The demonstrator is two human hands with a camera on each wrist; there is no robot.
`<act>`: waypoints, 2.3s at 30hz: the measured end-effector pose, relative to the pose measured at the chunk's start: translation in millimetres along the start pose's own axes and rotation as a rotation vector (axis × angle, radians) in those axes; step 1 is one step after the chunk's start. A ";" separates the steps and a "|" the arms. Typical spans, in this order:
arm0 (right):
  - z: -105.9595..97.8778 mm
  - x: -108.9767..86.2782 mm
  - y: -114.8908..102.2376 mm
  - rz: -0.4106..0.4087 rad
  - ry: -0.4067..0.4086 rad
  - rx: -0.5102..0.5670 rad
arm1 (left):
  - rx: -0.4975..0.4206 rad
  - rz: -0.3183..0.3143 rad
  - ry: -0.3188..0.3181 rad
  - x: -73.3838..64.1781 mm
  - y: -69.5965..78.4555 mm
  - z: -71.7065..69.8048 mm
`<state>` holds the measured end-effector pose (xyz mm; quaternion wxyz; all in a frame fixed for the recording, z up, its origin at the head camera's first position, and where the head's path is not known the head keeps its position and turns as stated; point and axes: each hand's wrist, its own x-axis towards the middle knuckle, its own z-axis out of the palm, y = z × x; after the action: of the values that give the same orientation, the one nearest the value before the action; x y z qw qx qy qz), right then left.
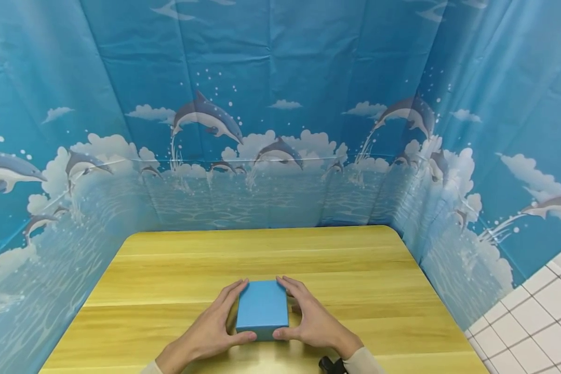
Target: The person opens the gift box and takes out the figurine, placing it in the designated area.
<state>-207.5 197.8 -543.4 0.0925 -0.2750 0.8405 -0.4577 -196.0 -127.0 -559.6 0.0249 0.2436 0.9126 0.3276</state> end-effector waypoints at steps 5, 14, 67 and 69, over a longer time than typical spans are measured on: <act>-0.6 1.3 0.4 0.009 -0.009 0.032 | -0.005 0.031 0.019 0.1 -0.9 2.3; 0.4 1.0 2.5 0.010 -0.026 0.103 | -0.043 -0.004 -0.020 1.6 -3.6 3.7; -3.6 5.2 -0.6 -0.019 0.021 0.026 | -0.071 -0.005 -0.003 6.3 2.2 -7.3; -4.9 5.2 -2.9 -0.017 0.038 -0.001 | -0.049 -0.004 0.005 7.1 4.1 -9.4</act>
<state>-212.7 197.2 -537.7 0.0727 -0.2734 0.8400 -0.4631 -202.4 -126.5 -549.0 0.0292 0.2405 0.9048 0.3502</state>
